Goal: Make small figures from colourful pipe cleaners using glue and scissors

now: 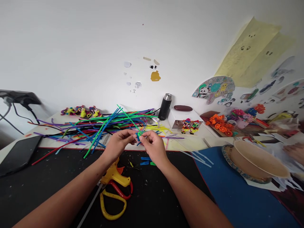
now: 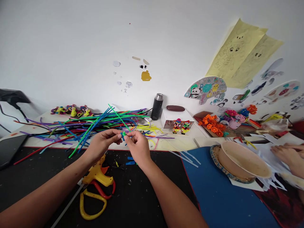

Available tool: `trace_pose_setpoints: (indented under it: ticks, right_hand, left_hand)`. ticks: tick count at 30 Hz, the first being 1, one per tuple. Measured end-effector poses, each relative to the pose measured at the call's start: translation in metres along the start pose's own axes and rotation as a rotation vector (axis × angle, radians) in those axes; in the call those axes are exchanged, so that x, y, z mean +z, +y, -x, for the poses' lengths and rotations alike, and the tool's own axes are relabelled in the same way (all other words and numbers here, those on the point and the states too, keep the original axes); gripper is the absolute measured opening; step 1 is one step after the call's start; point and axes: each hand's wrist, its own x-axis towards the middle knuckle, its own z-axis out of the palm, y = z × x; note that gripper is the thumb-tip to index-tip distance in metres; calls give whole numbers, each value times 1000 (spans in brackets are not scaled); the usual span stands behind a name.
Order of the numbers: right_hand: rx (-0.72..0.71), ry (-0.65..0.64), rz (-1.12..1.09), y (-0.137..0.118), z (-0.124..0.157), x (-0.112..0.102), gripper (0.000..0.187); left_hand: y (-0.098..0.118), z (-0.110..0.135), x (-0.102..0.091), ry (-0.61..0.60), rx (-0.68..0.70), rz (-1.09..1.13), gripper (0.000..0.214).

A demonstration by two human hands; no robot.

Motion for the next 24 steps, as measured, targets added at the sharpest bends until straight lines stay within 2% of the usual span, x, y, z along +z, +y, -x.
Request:
trace_pose_setpoints:
  ticks: [11, 24]
  right_hand:
    - [4, 1, 17, 2, 1, 1, 25]
    - [-25, -8, 8, 4, 1, 2, 25]
  left_hand:
    - [4, 3, 3, 5, -60, 59, 47]
    - [4, 3, 5, 19, -60, 24, 47]
